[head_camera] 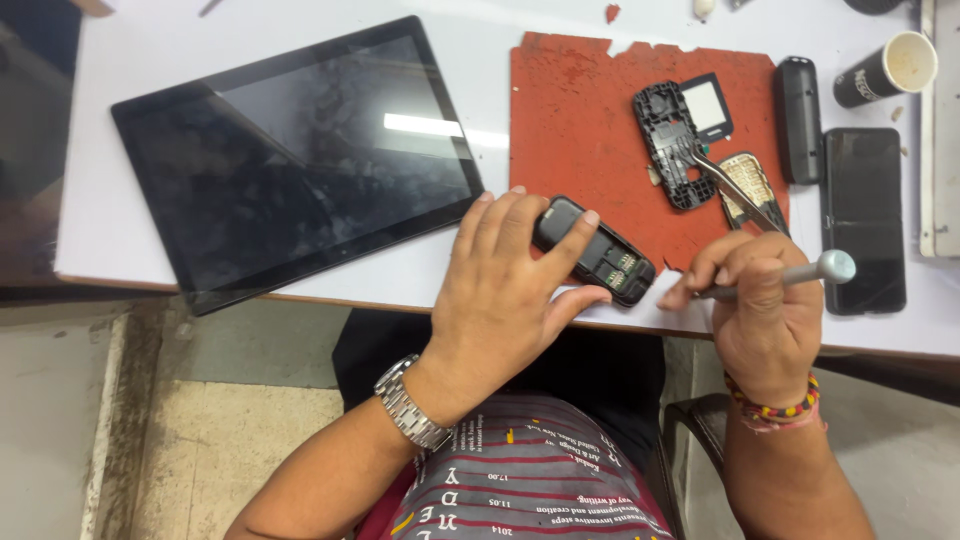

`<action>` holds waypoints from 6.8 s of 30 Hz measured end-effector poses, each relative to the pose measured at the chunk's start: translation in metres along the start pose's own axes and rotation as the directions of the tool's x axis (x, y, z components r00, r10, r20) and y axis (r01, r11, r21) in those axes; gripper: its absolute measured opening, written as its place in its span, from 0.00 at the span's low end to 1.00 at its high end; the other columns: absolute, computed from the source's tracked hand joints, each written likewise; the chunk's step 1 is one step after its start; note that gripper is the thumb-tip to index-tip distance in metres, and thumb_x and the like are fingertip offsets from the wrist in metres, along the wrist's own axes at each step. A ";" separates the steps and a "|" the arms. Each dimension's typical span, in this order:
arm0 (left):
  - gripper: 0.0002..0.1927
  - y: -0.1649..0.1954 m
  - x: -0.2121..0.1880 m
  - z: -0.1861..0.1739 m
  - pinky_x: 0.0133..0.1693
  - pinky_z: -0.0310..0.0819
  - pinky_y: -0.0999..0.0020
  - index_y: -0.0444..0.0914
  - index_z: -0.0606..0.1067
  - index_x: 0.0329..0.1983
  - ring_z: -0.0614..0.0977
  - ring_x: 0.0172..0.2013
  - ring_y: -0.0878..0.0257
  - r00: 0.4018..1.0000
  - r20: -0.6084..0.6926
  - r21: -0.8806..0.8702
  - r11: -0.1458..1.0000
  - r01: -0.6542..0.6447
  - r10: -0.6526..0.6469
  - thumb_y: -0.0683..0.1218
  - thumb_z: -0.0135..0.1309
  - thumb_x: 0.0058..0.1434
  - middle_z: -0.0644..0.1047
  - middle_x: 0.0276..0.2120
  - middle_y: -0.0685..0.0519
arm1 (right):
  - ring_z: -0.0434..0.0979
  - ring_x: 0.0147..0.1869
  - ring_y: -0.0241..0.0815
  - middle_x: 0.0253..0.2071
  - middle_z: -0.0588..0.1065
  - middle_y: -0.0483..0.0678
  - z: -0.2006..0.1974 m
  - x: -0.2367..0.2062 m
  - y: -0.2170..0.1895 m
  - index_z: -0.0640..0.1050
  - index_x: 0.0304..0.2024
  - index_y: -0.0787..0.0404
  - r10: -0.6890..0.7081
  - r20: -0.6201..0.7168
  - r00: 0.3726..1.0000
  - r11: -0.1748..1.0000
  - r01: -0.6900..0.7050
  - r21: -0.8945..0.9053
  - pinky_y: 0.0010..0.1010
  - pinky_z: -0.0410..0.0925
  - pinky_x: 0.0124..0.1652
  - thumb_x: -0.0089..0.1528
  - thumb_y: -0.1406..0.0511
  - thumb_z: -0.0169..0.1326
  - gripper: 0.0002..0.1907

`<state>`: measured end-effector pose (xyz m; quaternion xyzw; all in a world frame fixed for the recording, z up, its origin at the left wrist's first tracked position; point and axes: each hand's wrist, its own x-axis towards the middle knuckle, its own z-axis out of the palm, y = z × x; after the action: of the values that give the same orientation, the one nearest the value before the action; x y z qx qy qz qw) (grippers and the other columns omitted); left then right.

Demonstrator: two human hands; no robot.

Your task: The person reassembles a tablet by aligning and snapping the back cover onto the chassis, then presses the edges to secure it. Afterwards, the person uses a precision screwdriver and tweezers to work on the internal components of a disassembled mobile phone.

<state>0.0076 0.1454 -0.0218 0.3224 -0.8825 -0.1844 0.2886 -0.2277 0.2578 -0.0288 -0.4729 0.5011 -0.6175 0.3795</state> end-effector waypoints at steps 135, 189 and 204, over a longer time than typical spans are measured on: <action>0.57 -0.022 -0.016 -0.018 0.64 0.77 0.65 0.44 0.35 0.80 0.78 0.64 0.60 0.982 0.116 -0.839 0.514 0.177 -0.149 0.37 0.63 0.62 0.70 0.67 0.47 | 0.79 0.61 0.51 0.47 0.78 0.55 0.057 0.004 0.016 0.72 0.56 0.68 0.027 -0.013 1.000 0.921 -0.020 0.390 0.52 0.68 0.71 0.78 0.68 0.43 0.10; 0.33 -0.020 -0.008 -0.031 0.61 0.77 0.66 0.41 0.65 0.68 0.81 0.62 0.58 0.964 0.240 -0.724 0.639 0.258 -0.118 0.34 0.59 0.60 0.78 0.61 0.52 | 0.82 0.50 0.40 0.44 0.71 0.47 0.046 0.015 0.016 0.69 0.39 0.62 -0.063 -0.064 0.996 0.997 0.060 -0.044 0.36 0.78 0.56 0.66 0.80 0.57 0.12; 0.32 -0.022 -0.006 -0.025 0.65 0.73 0.64 0.39 0.65 0.69 0.79 0.63 0.57 0.979 0.191 -0.734 0.652 0.190 -0.071 0.36 0.59 0.61 0.77 0.61 0.51 | 0.82 0.49 0.43 0.42 0.71 0.49 0.048 0.012 0.019 0.70 0.38 0.65 -0.178 -0.084 0.980 0.963 0.156 -0.220 0.35 0.79 0.54 0.66 0.81 0.58 0.12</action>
<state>0.0374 0.1298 -0.0159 0.2238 -0.7214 -0.5739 0.3166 -0.1844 0.2300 -0.0420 -0.5188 0.5412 -0.6139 0.2471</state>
